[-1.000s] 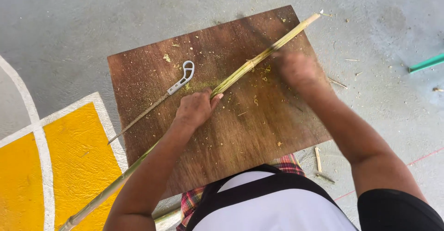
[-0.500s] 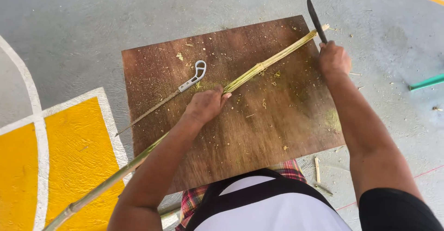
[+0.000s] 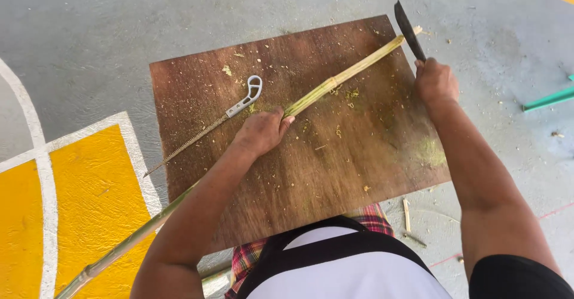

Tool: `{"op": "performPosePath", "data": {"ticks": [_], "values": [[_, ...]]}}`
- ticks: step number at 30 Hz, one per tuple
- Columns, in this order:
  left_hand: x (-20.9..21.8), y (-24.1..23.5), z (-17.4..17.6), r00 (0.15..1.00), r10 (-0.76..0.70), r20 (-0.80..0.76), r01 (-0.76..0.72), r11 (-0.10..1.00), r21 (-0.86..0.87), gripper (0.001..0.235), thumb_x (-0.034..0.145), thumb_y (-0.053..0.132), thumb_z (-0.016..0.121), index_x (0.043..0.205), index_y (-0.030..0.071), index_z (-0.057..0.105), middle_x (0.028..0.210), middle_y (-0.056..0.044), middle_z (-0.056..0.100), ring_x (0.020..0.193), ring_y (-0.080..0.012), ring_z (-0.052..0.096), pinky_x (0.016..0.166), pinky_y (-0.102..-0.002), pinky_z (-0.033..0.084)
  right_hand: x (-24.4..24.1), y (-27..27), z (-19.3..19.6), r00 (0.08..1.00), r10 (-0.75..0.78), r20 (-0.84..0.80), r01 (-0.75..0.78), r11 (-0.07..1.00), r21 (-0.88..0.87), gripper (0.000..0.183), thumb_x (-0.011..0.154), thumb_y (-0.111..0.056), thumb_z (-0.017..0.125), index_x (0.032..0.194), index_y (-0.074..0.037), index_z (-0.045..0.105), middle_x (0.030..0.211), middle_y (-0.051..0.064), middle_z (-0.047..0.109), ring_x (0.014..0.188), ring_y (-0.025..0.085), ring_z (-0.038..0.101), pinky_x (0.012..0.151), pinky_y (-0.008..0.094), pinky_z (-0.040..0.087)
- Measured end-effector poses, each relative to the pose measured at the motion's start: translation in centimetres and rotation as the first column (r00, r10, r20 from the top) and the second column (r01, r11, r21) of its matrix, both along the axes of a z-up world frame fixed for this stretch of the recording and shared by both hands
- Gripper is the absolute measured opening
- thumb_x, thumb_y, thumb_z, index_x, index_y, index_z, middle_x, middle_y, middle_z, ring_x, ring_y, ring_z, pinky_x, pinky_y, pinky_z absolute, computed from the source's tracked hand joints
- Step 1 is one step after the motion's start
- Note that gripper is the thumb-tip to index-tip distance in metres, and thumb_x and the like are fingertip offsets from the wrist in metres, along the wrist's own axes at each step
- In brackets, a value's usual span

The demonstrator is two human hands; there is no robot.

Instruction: Scraping and whittling a long bamboo stick with a large knife on a wooden workbench.

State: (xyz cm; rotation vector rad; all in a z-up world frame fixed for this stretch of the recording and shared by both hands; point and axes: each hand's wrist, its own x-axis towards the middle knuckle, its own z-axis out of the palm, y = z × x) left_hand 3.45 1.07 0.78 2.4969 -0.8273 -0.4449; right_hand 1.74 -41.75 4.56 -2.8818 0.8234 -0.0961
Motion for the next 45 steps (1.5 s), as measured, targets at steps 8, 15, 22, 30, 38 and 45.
{"op": "performPosePath", "data": {"ticks": [8,15,22,30,38,45], "values": [[0.2,0.2,-0.6,0.999,-0.006,-0.053,0.008,0.999,0.036,0.045,0.109,0.045,0.037,0.112,0.005,0.057,0.064,-0.003,0.054,0.044,-0.0145,0.046,0.038,-0.032,0.049,-5.3,15.0,4.5,0.913,0.200,-0.355,-0.140,0.972,0.187,0.043,0.112,-0.042,0.031,0.132,-0.010,0.052,0.090,0.026,0.072,0.074,0.038,0.076,0.059,0.050,0.063],[0.6,0.2,-0.4,0.998,-0.002,-0.059,0.003,1.000,0.021,0.042,0.108,0.043,0.039,0.113,0.005,0.058,0.065,-0.002,0.054,0.042,-0.0129,0.046,0.035,-0.030,0.047,-3.3,7.7,2.9,0.999,0.022,-0.030,-0.021,0.999,0.026,0.042,0.115,-0.042,0.041,0.118,-0.007,0.064,0.094,0.028,0.070,0.084,0.043,0.070,0.068,0.055,0.057],[0.3,0.4,-0.9,0.999,-0.018,-0.034,0.019,0.999,0.031,0.042,0.108,0.042,0.040,0.117,0.004,0.056,0.064,-0.003,0.055,0.042,-0.0131,0.046,0.035,-0.029,0.046,-6.9,16.3,4.7,0.902,0.232,-0.365,-0.184,0.969,0.163,0.047,0.112,-0.046,0.030,0.140,-0.014,0.050,0.089,0.027,0.072,0.077,0.038,0.075,0.061,0.050,0.063],[0.1,0.2,0.1,0.996,0.011,-0.084,-0.010,1.000,0.013,0.044,0.109,0.044,0.037,0.116,0.005,0.056,0.066,-0.002,0.053,0.045,-0.0130,0.045,0.037,-0.030,0.046,-4.0,3.8,2.3,0.990,-0.058,-0.125,0.061,0.998,0.021,0.045,0.116,-0.037,0.034,0.127,-0.002,0.061,0.097,0.027,0.071,0.084,0.039,0.074,0.069,0.051,0.060],[0.1,0.1,0.4,1.000,0.016,-0.010,-0.015,0.996,0.093,0.041,0.108,0.043,0.041,0.118,0.006,0.054,0.066,-0.002,0.055,0.046,-0.0134,0.049,0.039,-0.031,0.048,-7.1,13.9,4.3,0.883,0.269,-0.385,-0.297,0.955,-0.013,0.045,0.114,-0.042,0.031,0.132,-0.008,0.053,0.092,0.021,0.073,0.081,0.035,0.076,0.061,0.045,0.061],[-0.1,0.0,0.3,0.995,0.061,-0.073,-0.058,0.998,0.037,0.035,0.106,0.043,0.047,0.112,0.009,0.056,0.072,-0.002,0.058,0.052,-0.0128,0.054,0.050,-0.032,0.053,-3.2,1.6,2.2,0.977,-0.152,-0.149,0.175,0.972,0.156,0.052,0.118,-0.044,0.035,0.128,0.002,0.058,0.095,0.023,0.070,0.081,0.036,0.073,0.064,0.050,0.060]]}}
